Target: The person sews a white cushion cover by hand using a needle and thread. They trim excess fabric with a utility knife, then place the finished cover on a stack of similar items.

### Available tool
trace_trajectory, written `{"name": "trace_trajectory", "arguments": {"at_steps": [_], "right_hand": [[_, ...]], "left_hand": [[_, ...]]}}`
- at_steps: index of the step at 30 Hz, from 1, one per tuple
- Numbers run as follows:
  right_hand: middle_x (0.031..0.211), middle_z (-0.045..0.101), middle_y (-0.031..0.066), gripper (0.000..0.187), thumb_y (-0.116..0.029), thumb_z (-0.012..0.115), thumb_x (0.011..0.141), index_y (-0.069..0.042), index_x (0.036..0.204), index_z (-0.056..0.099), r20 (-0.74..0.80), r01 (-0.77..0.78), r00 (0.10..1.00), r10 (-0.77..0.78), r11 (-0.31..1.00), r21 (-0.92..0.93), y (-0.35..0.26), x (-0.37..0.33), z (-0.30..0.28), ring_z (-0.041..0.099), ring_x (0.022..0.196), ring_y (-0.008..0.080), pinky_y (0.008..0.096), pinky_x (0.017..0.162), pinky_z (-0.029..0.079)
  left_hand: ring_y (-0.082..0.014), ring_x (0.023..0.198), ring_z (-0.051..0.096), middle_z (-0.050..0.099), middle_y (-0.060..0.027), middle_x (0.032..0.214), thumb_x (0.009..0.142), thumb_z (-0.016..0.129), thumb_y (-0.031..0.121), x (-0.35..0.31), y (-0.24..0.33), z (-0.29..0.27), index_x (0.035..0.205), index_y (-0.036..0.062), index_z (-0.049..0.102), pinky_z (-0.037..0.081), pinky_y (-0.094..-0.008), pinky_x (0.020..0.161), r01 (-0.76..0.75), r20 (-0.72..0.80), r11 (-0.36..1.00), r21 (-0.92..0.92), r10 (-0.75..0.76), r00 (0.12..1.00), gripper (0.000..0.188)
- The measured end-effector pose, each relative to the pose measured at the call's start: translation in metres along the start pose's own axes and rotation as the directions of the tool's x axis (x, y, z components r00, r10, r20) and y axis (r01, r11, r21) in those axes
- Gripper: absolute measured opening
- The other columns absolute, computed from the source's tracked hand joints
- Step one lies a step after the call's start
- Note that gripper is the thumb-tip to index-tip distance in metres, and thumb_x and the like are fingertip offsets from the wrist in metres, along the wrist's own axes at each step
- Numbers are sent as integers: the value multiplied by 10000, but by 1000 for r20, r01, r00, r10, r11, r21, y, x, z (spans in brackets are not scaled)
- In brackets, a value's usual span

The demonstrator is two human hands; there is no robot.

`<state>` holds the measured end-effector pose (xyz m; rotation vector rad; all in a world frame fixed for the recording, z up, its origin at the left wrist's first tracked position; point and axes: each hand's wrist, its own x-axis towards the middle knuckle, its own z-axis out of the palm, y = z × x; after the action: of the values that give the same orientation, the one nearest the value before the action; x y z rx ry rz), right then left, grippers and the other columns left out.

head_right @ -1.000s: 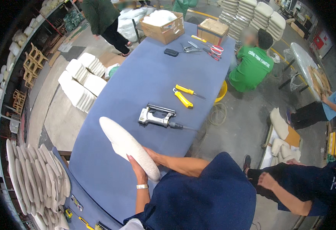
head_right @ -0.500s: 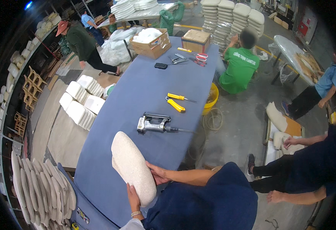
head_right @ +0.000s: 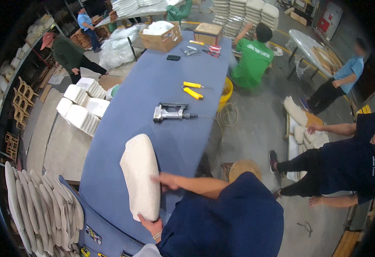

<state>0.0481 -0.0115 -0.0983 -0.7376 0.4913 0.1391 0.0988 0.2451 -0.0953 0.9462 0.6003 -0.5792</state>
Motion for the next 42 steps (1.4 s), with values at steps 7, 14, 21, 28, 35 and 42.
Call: {"name": "trace_trajectory", "arguments": {"at_steps": [7, 14, 21, 28, 35, 42], "right_hand": [[1227, 654, 172, 752, -316, 832, 854, 27, 1414, 465, -551, 281, 768, -327, 945, -170, -55, 29, -1, 648, 1114, 263, 435, 961, 534], [1128, 650, 111, 731, -307, 908, 722, -25, 1273, 520, -189, 499, 707, -682, 669, -550, -40, -49, 53, 622, 1011, 211, 367, 894, 514], [1473, 534, 147, 656, -495, 599, 992, -100, 1497, 458, -104, 608, 781, -616, 788, -100, -77, -162, 27, 517, 1356, 263, 379, 1081, 456], [1316, 656, 108, 524, -386, 626, 1010, -54, 1412, 576, -344, 345, 586, -734, 610, -713, -55, -198, -42, 607, 1208, 210, 351, 1058, 457], [1224, 684, 114, 655, -567, 642, 960, -31, 1336, 628, -456, 293, 789, -411, 905, -308, -28, -291, -85, 626, 1129, 198, 356, 954, 507], [1212, 699, 83, 548, -231, 839, 845, -7, 1303, 637, -490, 427, 713, -502, 865, -264, -47, -317, -115, 626, 1141, 193, 365, 1030, 490]], "left_hand": [[-383, 1425, 393, 413, -146, 1578, 946, 526, 700, 41, 1, -37, 1574, 98, 345, 316, -538, 1177, 72, 39, 975, 211, -82, 996, 888], [-401, 1437, 374, 377, -143, 1602, 912, 454, 789, 68, -3, -77, 1588, 111, 316, 300, -553, 1186, 166, -56, 932, 322, -156, 986, 967], [-403, 1459, 354, 336, -141, 1628, 901, 385, 831, 57, 0, -73, 1601, 128, 294, 299, -559, 1190, 175, 53, 884, 434, -219, 974, 996], [-405, 1481, 334, 295, -139, 1654, 890, 316, 873, 37, 2, -54, 1613, 146, 271, 299, -565, 1194, 89, 264, 888, 451, -228, 937, 1026], [-401, 1497, 315, 270, -153, 1660, 956, 206, 813, 8, 30, 77, 1628, 146, 205, 309, -580, 1202, -111, 332, 810, 576, -108, 937, 946], [-400, 1452, 395, 340, -203, 1611, 1016, 237, 716, -11, 13, 190, 1604, 93, 253, 385, -551, 1169, -161, 555, 843, 513, -183, 811, 857]]}}
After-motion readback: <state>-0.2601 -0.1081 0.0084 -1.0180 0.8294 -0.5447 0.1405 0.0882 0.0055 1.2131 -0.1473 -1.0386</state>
